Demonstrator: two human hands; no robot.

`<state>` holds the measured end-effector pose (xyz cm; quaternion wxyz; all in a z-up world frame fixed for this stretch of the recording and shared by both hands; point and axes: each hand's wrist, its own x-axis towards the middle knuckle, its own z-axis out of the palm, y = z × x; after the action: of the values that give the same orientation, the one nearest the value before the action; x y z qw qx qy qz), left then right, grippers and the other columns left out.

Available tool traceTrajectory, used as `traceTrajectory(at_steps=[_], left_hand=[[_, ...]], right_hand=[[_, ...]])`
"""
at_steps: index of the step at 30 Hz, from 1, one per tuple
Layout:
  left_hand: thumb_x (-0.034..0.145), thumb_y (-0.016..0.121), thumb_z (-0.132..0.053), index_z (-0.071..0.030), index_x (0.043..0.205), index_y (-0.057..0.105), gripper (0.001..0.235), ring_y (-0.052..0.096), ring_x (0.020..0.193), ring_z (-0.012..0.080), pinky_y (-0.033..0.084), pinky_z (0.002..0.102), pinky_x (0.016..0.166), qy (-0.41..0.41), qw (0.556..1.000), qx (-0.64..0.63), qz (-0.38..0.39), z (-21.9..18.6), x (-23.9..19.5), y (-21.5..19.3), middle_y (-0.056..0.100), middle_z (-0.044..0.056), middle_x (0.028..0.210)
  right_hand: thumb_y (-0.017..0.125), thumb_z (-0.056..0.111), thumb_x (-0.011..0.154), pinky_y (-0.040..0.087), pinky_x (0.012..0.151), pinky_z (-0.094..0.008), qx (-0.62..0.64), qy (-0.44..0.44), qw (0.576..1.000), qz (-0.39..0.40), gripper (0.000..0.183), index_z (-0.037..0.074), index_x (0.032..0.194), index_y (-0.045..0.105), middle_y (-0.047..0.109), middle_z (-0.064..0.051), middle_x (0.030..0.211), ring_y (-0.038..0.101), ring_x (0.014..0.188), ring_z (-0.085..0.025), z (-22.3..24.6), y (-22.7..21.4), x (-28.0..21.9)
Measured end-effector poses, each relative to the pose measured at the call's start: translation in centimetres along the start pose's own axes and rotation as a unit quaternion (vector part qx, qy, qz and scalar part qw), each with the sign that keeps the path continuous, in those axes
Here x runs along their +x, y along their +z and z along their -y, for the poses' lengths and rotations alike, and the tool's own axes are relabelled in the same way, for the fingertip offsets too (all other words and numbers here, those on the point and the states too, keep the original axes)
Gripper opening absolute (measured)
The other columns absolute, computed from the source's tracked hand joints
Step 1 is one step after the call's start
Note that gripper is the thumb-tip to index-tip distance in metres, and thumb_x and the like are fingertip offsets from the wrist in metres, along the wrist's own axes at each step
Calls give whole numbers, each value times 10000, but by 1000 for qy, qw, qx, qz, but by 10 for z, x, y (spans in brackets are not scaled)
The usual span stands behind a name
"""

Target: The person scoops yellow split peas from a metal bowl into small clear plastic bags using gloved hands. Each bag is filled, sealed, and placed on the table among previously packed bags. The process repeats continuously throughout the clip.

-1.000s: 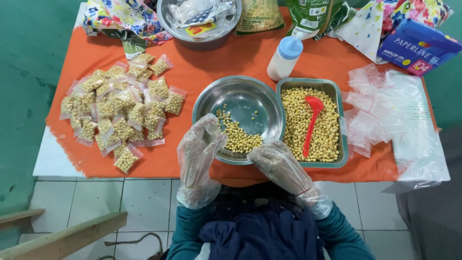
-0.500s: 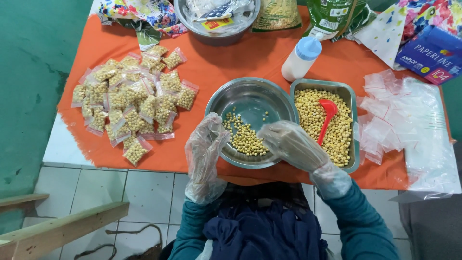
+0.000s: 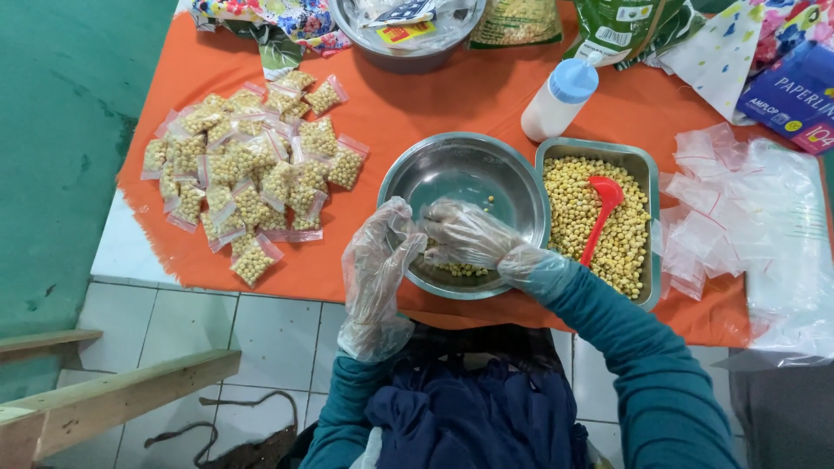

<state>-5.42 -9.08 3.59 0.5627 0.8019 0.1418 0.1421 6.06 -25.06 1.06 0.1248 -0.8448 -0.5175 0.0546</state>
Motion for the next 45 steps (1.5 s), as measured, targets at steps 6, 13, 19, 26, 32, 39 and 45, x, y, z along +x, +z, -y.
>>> traceTrajectory(at_steps=[6, 13, 19, 26, 32, 39, 45], left_hand=[[755, 849, -494, -296, 1289, 696, 590, 630, 1216, 161, 548, 294, 1051, 45, 993, 105, 24, -19, -5, 2, 699, -57, 1286], [715, 840, -582, -342, 1208, 714, 563, 647, 1140, 158, 538, 301, 1015, 146, 972, 181, 35, 7, -17, 29, 713, -79, 1188], [720, 828, -591, -334, 1205, 710, 562, 650, 1112, 190, 514, 336, 1009, 166, 960, 220, 49, 38, -17, 49, 709, -48, 1129], [726, 812, -603, -323, 1201, 705, 562, 654, 1078, 230, 484, 379, 1001, 196, 941, 268, 68, 72, -12, 74, 704, -10, 1056], [732, 781, -632, -323, 1227, 693, 590, 642, 1064, 244, 482, 389, 976, 222, 923, 303, 81, 71, -13, 72, 690, 0, 1025], [759, 816, -526, -265, 1209, 726, 527, 643, 1078, 319, 549, 433, 944, 204, 936, 274, 87, 36, -15, 55, 712, 78, 998], [758, 774, -597, -303, 1211, 712, 544, 638, 1082, 284, 564, 411, 912, 198, 931, 295, 88, 53, -16, 58, 704, 39, 1028]], right_hand=[[715, 219, 848, 553, 928, -487, 40, 17, 997, 69, 287, 60, 1086, 696, 604, -149, 1170, 609, 1118, -373, 0, 3, -57], [538, 81, 890, 541, 968, -361, 313, 116, 940, -73, 293, -2, 1032, 780, 746, -162, 1028, 656, 1011, -280, -30, 59, -90], [692, 208, 944, 602, 916, -361, 103, 99, 988, -59, 150, 134, 1048, 771, 746, -89, 1081, 719, 1061, -263, -6, -9, -84], [683, 132, 953, 601, 929, -406, 227, 112, 958, -131, 190, 113, 1127, 755, 736, -121, 1153, 701, 1112, -315, 22, -57, -80], [712, 173, 950, 586, 956, -431, 241, 107, 951, -161, 206, 109, 1139, 760, 737, -139, 1172, 697, 1127, -337, 33, -54, -81], [412, -77, 1005, 388, 1188, -329, 237, 46, 965, -105, 405, -105, 1383, 554, 607, -227, 1355, 550, 1246, -264, 41, -50, -82], [464, 46, 1069, 382, 1181, -397, 71, 52, 991, -101, 377, -36, 1426, 554, 576, -238, 1398, 533, 1306, -282, 32, -29, -86]])
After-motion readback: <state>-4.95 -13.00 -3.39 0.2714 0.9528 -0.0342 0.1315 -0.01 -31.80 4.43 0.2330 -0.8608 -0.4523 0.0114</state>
